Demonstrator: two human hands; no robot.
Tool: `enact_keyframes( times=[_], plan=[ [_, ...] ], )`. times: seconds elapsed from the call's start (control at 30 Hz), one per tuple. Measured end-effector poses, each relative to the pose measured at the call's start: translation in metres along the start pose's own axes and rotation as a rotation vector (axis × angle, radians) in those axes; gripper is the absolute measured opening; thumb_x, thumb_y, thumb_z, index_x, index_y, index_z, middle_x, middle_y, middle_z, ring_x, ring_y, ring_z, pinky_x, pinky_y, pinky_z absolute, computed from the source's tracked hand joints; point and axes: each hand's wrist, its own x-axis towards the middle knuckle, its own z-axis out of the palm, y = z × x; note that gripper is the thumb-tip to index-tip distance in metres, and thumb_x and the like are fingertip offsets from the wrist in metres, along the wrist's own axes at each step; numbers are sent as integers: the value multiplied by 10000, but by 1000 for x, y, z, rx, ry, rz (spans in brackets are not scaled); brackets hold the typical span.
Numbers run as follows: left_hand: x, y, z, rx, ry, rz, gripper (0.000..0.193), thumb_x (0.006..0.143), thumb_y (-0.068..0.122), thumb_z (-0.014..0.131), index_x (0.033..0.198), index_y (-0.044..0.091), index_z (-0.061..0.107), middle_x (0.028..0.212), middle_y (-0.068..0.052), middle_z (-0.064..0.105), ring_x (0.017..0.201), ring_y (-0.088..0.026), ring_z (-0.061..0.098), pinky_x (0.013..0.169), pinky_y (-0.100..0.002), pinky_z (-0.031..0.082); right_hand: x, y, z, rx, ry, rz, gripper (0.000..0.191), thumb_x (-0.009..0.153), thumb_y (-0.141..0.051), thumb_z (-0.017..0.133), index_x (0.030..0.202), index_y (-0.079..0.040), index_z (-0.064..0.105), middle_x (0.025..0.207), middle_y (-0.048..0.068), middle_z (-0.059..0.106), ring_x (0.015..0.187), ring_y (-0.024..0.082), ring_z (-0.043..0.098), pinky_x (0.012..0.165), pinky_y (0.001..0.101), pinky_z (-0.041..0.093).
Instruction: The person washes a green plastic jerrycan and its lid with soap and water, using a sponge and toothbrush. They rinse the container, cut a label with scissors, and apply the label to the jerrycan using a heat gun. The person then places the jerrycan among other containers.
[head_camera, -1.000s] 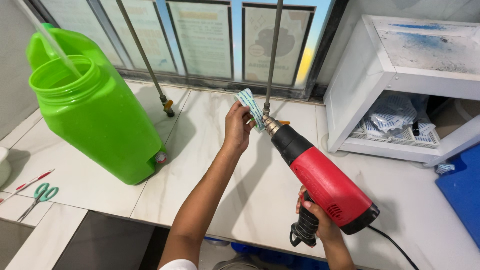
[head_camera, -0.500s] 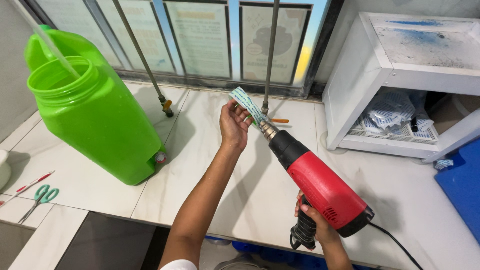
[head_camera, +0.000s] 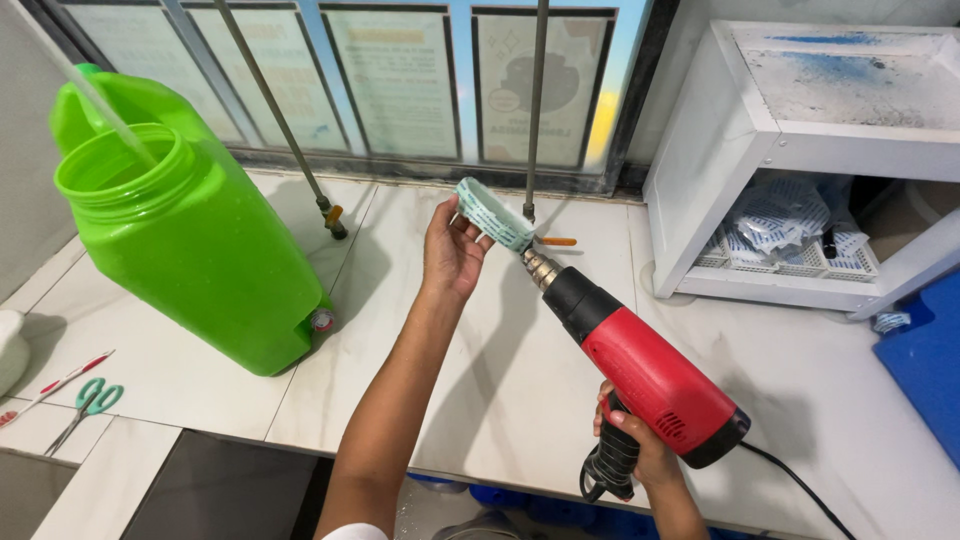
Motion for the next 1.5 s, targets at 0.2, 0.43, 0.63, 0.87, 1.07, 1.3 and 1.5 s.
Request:
enact_keyframes(
  times=[0.2, 0.43, 0.63, 0.87, 1.07, 1.3, 1.5],
  plan=[
    [4, 20, -14, -114, -24, -96, 242, 974, 156, 610, 1149, -10, 588, 1096, -130, 671, 1030, -247, 695, 986, -458, 590, 9, 8, -10, 108, -50, -37, 331, 772, -188, 674, 1001, 47, 629, 892, 151, 615, 689, 210, 654, 592, 351, 568],
    [-8, 45, -26, -124, -98, -163, 235, 920, 142, 606, 1119, 19, 583, 1102, -129, 702, 1008, -255, 717, 932, -450, 593, 28, 13, -26, 273, -132, -13, 340, 794, -202, 670, 1004, 59, 614, 924, 169, 600, 696, 227, 654, 576, 342, 555],
    [-9, 54, -46, -156, -418, -150, 208, 1070, 55, 635, 1269, 18, 590, 1197, -91, 690, 983, -151, 667, 882, -293, 570, 42, 13, -37, 366, -159, 56, 365, 802, -221, 679, 1006, 75, 616, 912, 179, 593, 698, 228, 652, 576, 335, 551],
    [-32, 69, -28, 92, -268, -110, 398, 926, 121, 613, 1312, 34, 573, 1163, -77, 672, 1055, -164, 682, 948, -351, 585, 49, 5, -36, 390, -182, 62, 386, 802, -248, 669, 995, 82, 618, 911, 189, 600, 668, 231, 629, 557, 332, 539],
    [-50, 78, -13, 181, -298, -101, 393, 908, 115, 621, 1286, 26, 557, 1180, -84, 664, 1077, -178, 676, 994, -399, 569, 57, -6, -29, 379, -194, 35, 398, 826, -261, 672, 1005, 88, 610, 910, 207, 598, 671, 232, 616, 550, 342, 533],
    [-51, 68, -19, 267, -330, -112, 364, 919, 137, 617, 1261, 22, 575, 1144, -88, 667, 1033, -175, 671, 965, -395, 572, 69, -27, -21, 387, -256, 22, 423, 852, -278, 662, 1029, 102, 605, 950, 199, 592, 706, 228, 615, 589, 337, 538],
    [-54, 57, -8, 319, -341, -117, 365, 928, 145, 603, 1266, 9, 576, 1135, -99, 665, 1016, -168, 675, 946, -400, 581, 68, -42, -11, 374, -296, 46, 429, 838, -270, 650, 1042, 102, 590, 971, 183, 588, 722, 231, 629, 606, 336, 547]
  ],
)
